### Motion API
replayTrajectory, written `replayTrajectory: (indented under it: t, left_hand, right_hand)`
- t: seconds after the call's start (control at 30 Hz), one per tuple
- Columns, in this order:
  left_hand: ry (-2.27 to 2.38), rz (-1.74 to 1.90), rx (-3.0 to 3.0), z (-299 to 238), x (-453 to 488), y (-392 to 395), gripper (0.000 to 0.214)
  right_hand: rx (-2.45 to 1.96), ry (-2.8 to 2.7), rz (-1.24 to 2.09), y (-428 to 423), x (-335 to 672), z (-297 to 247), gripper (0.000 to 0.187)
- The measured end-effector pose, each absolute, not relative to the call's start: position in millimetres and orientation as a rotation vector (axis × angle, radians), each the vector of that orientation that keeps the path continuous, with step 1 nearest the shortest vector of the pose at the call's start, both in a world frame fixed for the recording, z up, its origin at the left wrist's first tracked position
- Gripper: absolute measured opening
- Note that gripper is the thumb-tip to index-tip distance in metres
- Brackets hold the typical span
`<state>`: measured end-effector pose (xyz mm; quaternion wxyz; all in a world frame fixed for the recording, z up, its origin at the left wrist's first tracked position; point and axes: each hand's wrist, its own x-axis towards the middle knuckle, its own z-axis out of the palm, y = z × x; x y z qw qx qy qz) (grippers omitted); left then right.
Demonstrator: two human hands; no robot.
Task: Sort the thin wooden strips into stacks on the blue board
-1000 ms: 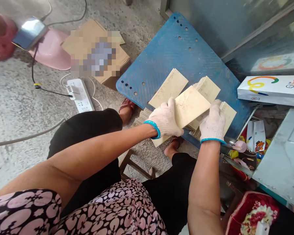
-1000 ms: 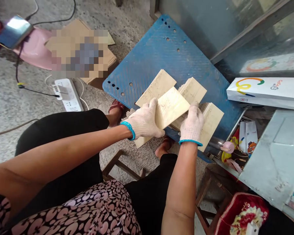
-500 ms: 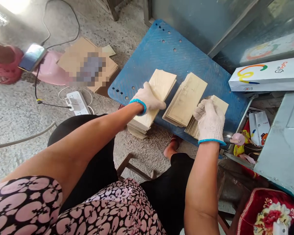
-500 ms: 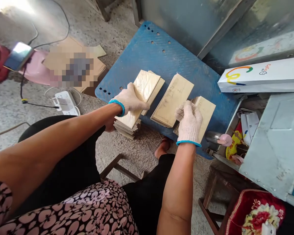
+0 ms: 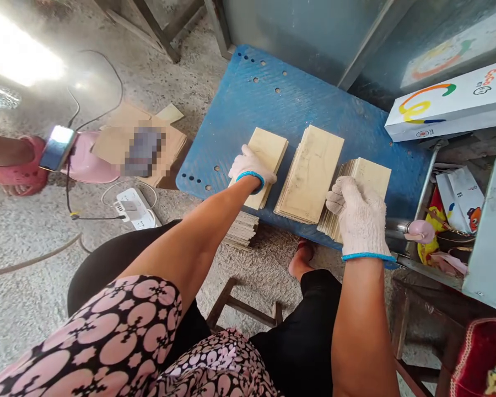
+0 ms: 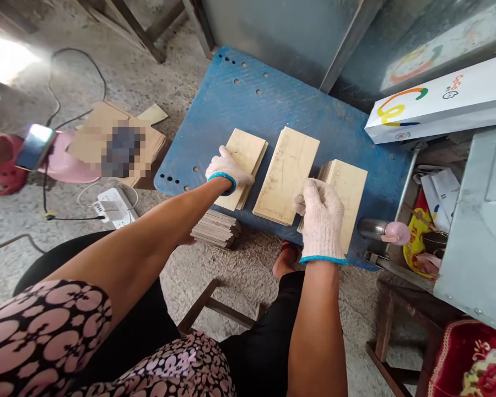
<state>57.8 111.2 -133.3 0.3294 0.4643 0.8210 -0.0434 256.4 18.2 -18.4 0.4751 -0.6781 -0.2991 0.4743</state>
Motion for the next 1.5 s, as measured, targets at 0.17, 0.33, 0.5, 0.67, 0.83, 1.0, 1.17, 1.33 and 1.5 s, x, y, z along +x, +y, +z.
replayTrajectory:
  t: [0.17,0.33,0.5,0.67,0.83,1.0,1.17,1.33,1.5]
  left_hand:
    - [2.155,-0.134,1.246,-131.1,67.1,115.9,0.143]
    - [2.171,-0.154,1.200,-135.2,72.6,116.0,0.145]
    - [2.176,-0.162,1.214,-140.3,75.4,112.4,0.143]
    - [2.163,-0.069,1.226,-146.3,72.6,109.2,0.137]
    - [2.134,-0.002,1.310,-141.7,68.2,96.7,0.136]
    - [2.071,0.139,1.327,-132.9,54.7,77.7,0.121]
    - [2.173,0.234,1.107,-125.3,29.3,50.7,0.105]
    - [2.300,0.347,0.789,-118.2,10.3,-1.2,0.089]
    - [2.351,0.387,0.681,-112.9,15.1,-71.9,0.065]
  right_hand:
    - [-1.708,-0.759,1.156,18.6,254.9,-19.2,0.033]
    - [-1.719,-0.778,1.161,20.1,251.6,-19.6,0.028]
    - [-1.728,-0.800,1.174,20.9,251.3,-20.7,0.030]
    - [-1.740,-0.797,1.168,21.9,250.1,-19.8,0.030]
    - [-1.737,-0.823,1.171,24.2,248.5,-16.1,0.028]
    - [-1.687,-0.813,1.178,24.5,247.9,-12.7,0.024]
    - [-1.649,-0.798,1.186,25.5,246.4,-11.1,0.019]
    - [-1.621,-0.783,1.199,25.8,244.4,-10.5,0.018]
    - [-1.631,-0.837,1.208,21.6,240.2,-9.5,0.017]
